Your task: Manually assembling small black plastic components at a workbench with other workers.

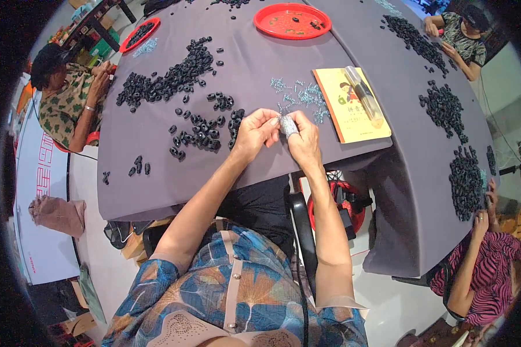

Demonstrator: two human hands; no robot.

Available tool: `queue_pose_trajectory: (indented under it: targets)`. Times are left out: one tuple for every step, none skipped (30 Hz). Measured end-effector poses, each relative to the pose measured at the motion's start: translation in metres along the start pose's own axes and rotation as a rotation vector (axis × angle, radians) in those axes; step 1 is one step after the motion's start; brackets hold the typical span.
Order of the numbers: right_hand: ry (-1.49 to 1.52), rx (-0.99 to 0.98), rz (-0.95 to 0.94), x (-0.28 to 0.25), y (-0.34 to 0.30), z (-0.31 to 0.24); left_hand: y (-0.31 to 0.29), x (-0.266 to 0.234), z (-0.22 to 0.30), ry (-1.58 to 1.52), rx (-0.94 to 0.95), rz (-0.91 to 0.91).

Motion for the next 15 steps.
queue_pose_trajectory:
  targets:
    - [0.001, 0.022, -0.013, 0.001, 0.000, 0.000, 0.000, 0.000, 0.000, 0.017, 0.025, -0.001]
    - [0.002, 0.021, -0.013, 0.001, 0.000, 0.001, -0.001, 0.000, -0.001, 0.018, 0.025, 0.000]
    - [0.025, 0.042, -0.022, 0.001, 0.000, 0.002, -0.002, 0.001, -0.001, 0.026, 0.039, 0.012]
    - [0.049, 0.064, -0.031, 0.001, 0.000, 0.003, -0.002, 0.002, -0.001, 0.034, 0.052, 0.024]
    - [0.048, 0.064, -0.029, 0.001, 0.000, 0.002, -0.002, 0.003, -0.001, 0.034, 0.051, 0.022]
    - [0.053, 0.073, -0.021, 0.002, 0.001, -0.001, -0.002, 0.002, 0.000, 0.040, 0.056, 0.022]
    - [0.058, 0.082, -0.012, 0.002, 0.001, -0.003, -0.002, 0.002, 0.000, 0.047, 0.061, 0.022]
    - [0.059, 0.082, -0.012, 0.002, 0.001, -0.003, -0.002, 0.001, 0.000, 0.047, 0.061, 0.022]
    - [0.070, 0.104, -0.014, 0.002, 0.000, -0.002, -0.002, 0.001, 0.001, 0.052, 0.056, 0.017]
    - [0.081, 0.126, -0.015, 0.002, 0.000, -0.002, -0.002, 0.001, 0.001, 0.057, 0.051, 0.013]
    - [0.081, 0.127, -0.015, 0.001, 0.000, -0.003, -0.002, 0.001, 0.001, 0.057, 0.050, 0.013]
    - [0.127, 0.162, -0.049, 0.001, 0.001, -0.006, -0.003, 0.001, 0.001, 0.052, 0.058, 0.019]
    - [0.172, 0.197, -0.083, 0.001, 0.001, -0.008, -0.003, 0.001, 0.002, 0.047, 0.065, 0.025]
    - [0.172, 0.197, -0.083, 0.001, 0.001, -0.007, -0.003, 0.001, 0.002, 0.047, 0.065, 0.025]
    - [0.204, 0.192, -0.086, 0.002, 0.001, -0.004, -0.002, 0.001, 0.002, 0.042, 0.058, 0.036]
Point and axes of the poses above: each hand's wrist, its own y-axis towards the middle knuckle, its own x-axis out of the palm, z = x × y, the point moved 3 cm from there along y, towards the middle knuckle, and after that the axes turned 6 degrees about -x, right-handed, at the moved point
